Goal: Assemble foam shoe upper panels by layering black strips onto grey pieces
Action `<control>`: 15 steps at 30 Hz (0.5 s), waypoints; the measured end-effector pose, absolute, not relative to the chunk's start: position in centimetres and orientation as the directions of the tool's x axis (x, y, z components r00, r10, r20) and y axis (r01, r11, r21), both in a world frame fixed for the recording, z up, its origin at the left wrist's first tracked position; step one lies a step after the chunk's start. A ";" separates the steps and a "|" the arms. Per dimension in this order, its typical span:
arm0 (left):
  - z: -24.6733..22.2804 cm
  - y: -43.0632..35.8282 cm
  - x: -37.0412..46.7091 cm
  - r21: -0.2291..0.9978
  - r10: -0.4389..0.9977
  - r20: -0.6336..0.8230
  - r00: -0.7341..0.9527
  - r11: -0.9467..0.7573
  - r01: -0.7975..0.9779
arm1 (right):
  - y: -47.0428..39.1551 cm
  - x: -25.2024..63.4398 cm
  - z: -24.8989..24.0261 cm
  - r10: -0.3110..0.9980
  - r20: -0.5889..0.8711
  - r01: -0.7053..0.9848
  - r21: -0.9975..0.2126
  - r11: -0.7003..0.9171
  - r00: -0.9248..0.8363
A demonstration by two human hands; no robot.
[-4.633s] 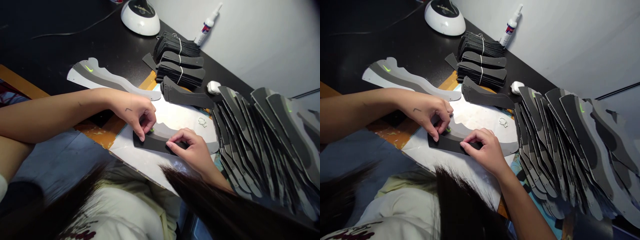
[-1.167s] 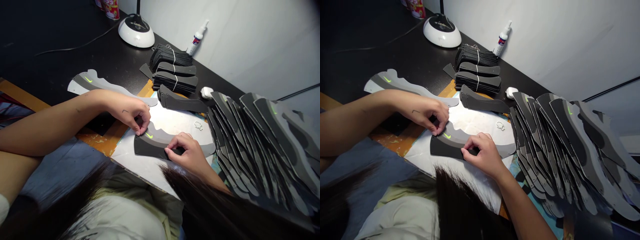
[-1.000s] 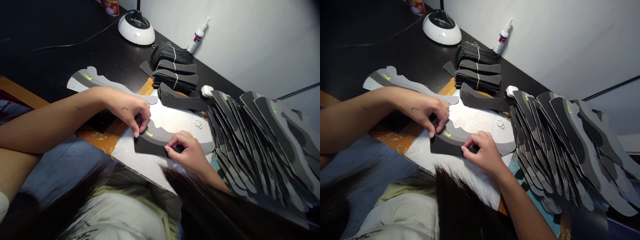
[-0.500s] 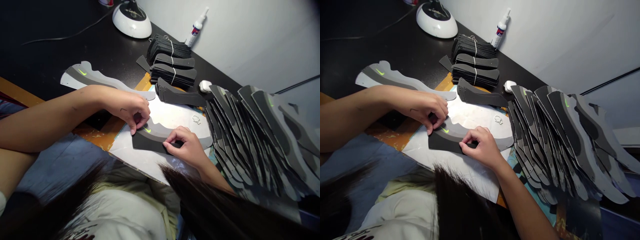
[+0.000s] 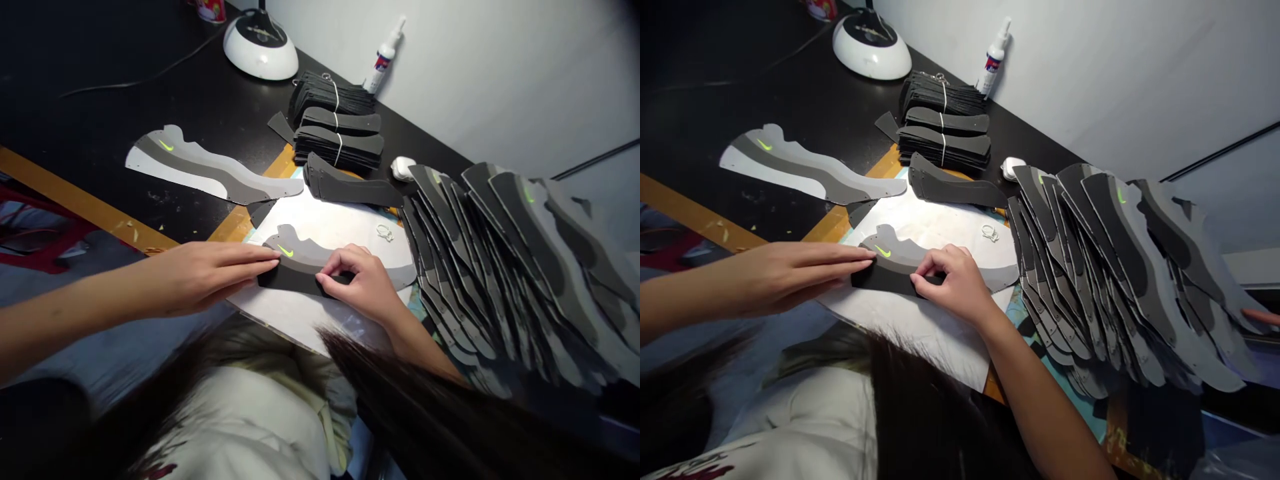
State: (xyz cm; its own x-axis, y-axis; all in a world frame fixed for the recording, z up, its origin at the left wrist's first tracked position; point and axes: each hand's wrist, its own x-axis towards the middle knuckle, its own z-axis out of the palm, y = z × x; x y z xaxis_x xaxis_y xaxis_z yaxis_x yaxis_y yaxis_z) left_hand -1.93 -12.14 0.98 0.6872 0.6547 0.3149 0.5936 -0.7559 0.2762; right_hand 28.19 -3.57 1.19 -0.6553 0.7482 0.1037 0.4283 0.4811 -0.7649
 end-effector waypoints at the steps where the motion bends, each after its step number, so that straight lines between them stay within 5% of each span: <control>1: 0.3 -13.1 -2.0 0.268 0.673 0.320 0.667 -0.740 0.618 | -3.6 28.2 1.2 0.748 0.102 0.427 -0.767 0.479 -0.655; 10: -2.0 -15.0 -2.4 0.157 0.659 0.280 0.698 -0.749 0.644 | -3.1 28.2 1.4 0.758 -0.015 0.393 -0.862 0.321 -0.652; 15: -1.6 -15.0 -2.3 0.222 0.670 0.314 0.672 -0.740 0.634 | -3.0 28.0 1.1 0.732 0.033 0.376 -0.841 0.388 -0.681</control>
State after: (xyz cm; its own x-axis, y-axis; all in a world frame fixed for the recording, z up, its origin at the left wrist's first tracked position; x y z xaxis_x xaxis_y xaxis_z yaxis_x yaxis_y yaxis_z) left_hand -2.32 -15.05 -1.63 0.6724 0.6704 0.3139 0.6345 -0.7403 0.2222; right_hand 27.98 -2.98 1.11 -0.6806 0.7319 0.0332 0.3763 0.3880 -0.8414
